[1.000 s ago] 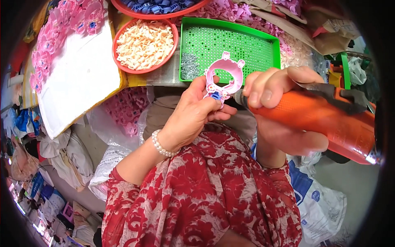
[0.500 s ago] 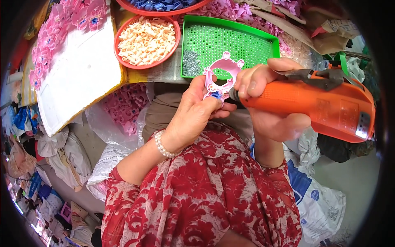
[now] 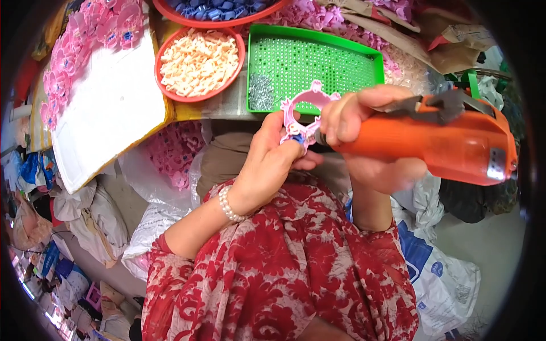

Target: The recorder is manually assembling pink plastic toy frames by gluing and attaching small decorative accessories.

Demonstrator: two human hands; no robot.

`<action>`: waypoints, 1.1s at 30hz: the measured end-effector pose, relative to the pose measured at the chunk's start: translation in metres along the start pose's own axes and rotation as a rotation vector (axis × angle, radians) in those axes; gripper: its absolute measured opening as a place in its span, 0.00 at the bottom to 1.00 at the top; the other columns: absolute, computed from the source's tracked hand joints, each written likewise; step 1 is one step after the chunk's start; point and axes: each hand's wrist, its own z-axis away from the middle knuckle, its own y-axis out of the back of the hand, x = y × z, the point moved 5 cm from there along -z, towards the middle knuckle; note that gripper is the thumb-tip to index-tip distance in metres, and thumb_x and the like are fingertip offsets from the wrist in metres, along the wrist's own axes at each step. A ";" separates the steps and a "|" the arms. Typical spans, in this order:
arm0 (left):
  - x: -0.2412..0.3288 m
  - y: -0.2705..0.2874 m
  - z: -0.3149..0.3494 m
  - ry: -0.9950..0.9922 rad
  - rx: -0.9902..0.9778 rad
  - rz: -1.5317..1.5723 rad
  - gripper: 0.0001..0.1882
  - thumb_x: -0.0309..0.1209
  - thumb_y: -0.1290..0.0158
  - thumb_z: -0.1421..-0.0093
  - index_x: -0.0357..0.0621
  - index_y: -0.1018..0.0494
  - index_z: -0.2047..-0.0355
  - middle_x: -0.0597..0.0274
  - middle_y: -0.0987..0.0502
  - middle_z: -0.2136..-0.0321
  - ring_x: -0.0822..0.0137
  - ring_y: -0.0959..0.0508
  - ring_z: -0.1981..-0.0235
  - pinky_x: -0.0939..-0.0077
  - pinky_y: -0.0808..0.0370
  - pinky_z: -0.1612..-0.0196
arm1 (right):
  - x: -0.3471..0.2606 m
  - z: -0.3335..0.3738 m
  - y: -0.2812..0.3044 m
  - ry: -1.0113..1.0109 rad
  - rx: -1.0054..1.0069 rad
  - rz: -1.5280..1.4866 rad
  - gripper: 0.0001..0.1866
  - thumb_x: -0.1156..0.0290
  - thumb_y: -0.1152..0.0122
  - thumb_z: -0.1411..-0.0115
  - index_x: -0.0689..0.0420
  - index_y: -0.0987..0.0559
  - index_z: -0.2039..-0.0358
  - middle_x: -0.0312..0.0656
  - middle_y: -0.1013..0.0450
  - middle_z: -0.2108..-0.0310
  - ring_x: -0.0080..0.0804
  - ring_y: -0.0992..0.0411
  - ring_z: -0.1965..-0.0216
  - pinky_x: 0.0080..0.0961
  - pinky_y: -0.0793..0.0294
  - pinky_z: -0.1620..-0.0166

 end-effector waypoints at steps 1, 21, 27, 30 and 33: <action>0.001 0.000 0.000 0.042 -0.008 -0.005 0.22 0.21 0.61 0.45 0.35 0.45 0.48 0.55 0.30 0.59 0.67 0.22 0.68 0.79 0.24 0.66 | -0.004 -0.003 0.001 -0.028 -0.015 -0.065 0.44 0.33 0.49 0.50 0.62 0.37 0.49 0.40 0.32 0.74 0.32 0.33 0.74 0.30 0.33 0.66; -0.011 0.005 -0.001 0.197 -0.114 -0.039 0.21 0.23 0.56 0.43 0.35 0.43 0.48 0.58 0.27 0.65 0.68 0.22 0.70 0.83 0.24 0.69 | 0.045 -0.045 0.073 0.138 0.285 0.315 0.35 0.40 0.48 0.48 0.63 0.33 0.59 0.41 0.34 0.79 0.32 0.34 0.80 0.25 0.33 0.76; -0.011 0.004 -0.001 0.199 -0.119 -0.042 0.22 0.24 0.56 0.42 0.35 0.43 0.47 0.58 0.27 0.64 0.69 0.22 0.71 0.83 0.24 0.70 | 0.046 -0.046 0.071 0.157 0.288 0.332 0.34 0.41 0.49 0.47 0.63 0.33 0.59 0.41 0.34 0.80 0.31 0.34 0.80 0.26 0.33 0.76; -0.010 0.006 -0.002 0.180 -0.110 -0.005 0.19 0.21 0.56 0.43 0.34 0.41 0.50 0.57 0.26 0.65 0.67 0.21 0.72 0.84 0.22 0.71 | 0.045 -0.046 0.071 0.161 0.306 0.340 0.33 0.41 0.49 0.47 0.63 0.33 0.59 0.41 0.34 0.80 0.32 0.34 0.80 0.26 0.33 0.76; -0.010 0.007 -0.002 0.173 -0.105 -0.023 0.19 0.21 0.56 0.43 0.34 0.40 0.50 0.57 0.26 0.65 0.68 0.21 0.72 0.84 0.22 0.71 | 0.046 -0.045 0.071 0.156 0.299 0.340 0.34 0.41 0.49 0.47 0.63 0.33 0.59 0.41 0.34 0.80 0.32 0.34 0.80 0.26 0.33 0.76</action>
